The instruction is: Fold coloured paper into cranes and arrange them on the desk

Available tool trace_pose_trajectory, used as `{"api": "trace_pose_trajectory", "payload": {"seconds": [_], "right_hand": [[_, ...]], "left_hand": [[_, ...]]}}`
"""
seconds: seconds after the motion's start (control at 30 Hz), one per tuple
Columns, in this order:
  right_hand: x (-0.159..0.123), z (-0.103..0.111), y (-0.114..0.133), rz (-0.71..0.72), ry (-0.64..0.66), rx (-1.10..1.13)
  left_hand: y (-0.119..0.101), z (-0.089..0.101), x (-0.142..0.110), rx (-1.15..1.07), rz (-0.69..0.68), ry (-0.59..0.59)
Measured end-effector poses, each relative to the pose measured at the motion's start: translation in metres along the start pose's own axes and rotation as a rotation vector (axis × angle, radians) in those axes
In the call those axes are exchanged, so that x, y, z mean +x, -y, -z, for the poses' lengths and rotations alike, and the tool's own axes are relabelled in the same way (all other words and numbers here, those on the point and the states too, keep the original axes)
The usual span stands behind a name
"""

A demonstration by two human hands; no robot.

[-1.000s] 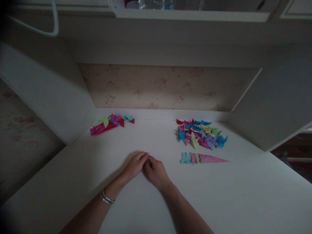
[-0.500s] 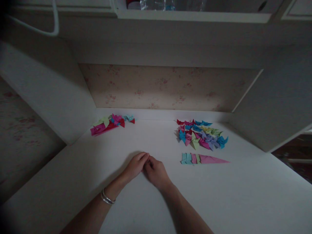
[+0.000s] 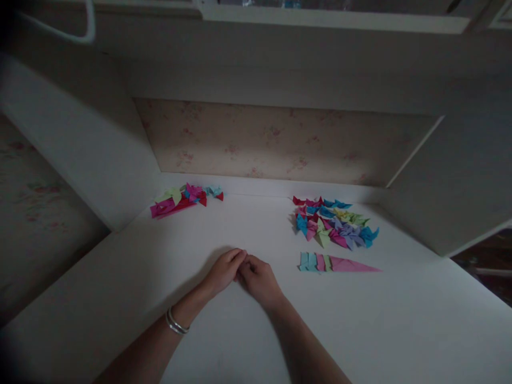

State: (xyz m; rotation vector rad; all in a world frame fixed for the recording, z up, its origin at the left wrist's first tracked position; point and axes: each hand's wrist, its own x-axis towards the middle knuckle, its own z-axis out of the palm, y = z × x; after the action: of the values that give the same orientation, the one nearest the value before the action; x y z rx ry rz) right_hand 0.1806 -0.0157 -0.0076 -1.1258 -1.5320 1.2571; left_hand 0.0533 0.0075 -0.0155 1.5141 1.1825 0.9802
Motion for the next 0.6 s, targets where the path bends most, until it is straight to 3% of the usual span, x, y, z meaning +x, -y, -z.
{"api": "trace_pose_trajectory", "payload": {"seconds": [0.1, 0.2, 0.27, 0.37, 0.47, 0.6], "right_hand": [[0.013, 0.010, 0.000, -0.132, -0.038, 0.340], [0.036, 0.024, 0.008, -0.186, -0.206, 0.441], [0.057, 0.033, 0.014, -0.189, -0.223, 0.387], [0.095, 0.035, 0.018, -0.168, -0.123, 0.238], [0.137, 0.026, 0.016, -0.127, -0.009, -0.048], [0.196, 0.006, 0.011, -0.081, 0.050, -0.345]], "left_hand": [[-0.002, -0.002, -0.002, -0.113, 0.076, 0.025], [-0.002, -0.003, -0.001, -0.213, 0.126, -0.007], [-0.001, -0.004, 0.001, -0.220, 0.139, -0.013], [-0.001, -0.005, 0.002, -0.157, 0.122, 0.012], [-0.006, -0.005, 0.003, -0.046, 0.083, 0.048], [-0.011, -0.003, 0.004, 0.150, -0.003, 0.097]]}}
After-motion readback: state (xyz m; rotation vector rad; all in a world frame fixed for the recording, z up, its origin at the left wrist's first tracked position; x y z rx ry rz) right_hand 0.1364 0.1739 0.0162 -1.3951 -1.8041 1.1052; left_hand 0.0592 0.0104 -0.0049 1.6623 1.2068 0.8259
